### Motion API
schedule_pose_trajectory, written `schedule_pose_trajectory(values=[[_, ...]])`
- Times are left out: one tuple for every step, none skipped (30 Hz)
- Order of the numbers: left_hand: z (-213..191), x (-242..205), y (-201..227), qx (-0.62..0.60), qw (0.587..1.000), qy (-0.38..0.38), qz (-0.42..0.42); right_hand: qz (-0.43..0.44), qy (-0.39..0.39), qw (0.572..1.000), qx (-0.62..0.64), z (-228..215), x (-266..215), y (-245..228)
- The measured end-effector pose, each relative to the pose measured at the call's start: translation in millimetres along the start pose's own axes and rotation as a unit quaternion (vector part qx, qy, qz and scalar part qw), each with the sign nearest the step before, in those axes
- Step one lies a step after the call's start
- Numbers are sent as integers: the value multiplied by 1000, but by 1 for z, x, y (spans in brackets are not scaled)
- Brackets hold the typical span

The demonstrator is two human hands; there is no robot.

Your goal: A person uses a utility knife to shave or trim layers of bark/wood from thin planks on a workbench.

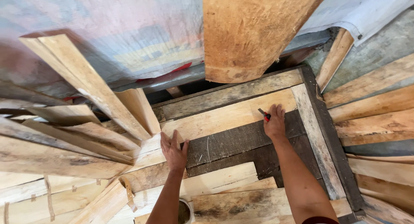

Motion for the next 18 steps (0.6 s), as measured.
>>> schedule_pose_trajectory(values=[[1,0,-3,1,1000,4,-3,-5,-1,1000,0,-1,1,-1],[4,1,-5,2,1000,3,-4,4,-12,1000,1,-1,2,0],[6,1,-7,3,1000,2,-4,13,-22,1000,2,0,4,1],[7,1,-10,3,1000,4,-7,10,-24,1000,2,-1,3,-1],[8,1,-12,4,1000,8,-11,18,-27,999,14,-1,3,-1],[9,2,-12,4,1000,11,-14,26,-29,999,27,-3,4,0],[5,4,-10,4,1000,13,-15,24,-29,999,26,-6,3,-5],[6,5,-9,9,999,-7,-33,35,-35,998,30,-9,2,-7],[7,5,-9,15,998,-27,-52,45,-40,998,33,-12,0,-8],[2,6,-5,15,998,-27,-53,45,-41,998,33,-9,1,-7],[-2,6,-2,23,997,-33,-61,46,-38,998,28,-8,2,-5],[-6,8,1,32,996,-39,-69,48,-35,998,24,-7,3,-3],[-8,9,2,32,996,-39,-69,48,-35,998,24,-3,4,0],[-7,11,2,54,994,-54,-76,40,-31,999,18,-1,6,2],[-6,13,2,76,991,-69,-84,32,-27,999,11,2,7,5],[-1,13,-1,76,991,-70,-84,33,-28,999,11,7,8,9],[3,15,-3,118,988,-67,-75,16,-13,1000,-3,9,9,10],[7,17,-3,158,983,-62,-65,-2,3,1000,-17,10,11,11]])
Point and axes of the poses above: each hand's wrist, its own x-axis towards the middle knuckle, its own z-axis out of the palm, y = z × x, the point moved 8 cm from there along x, towards the middle knuckle, and after that the axes turned 14 degrees about -y, right-handed, at the moved point
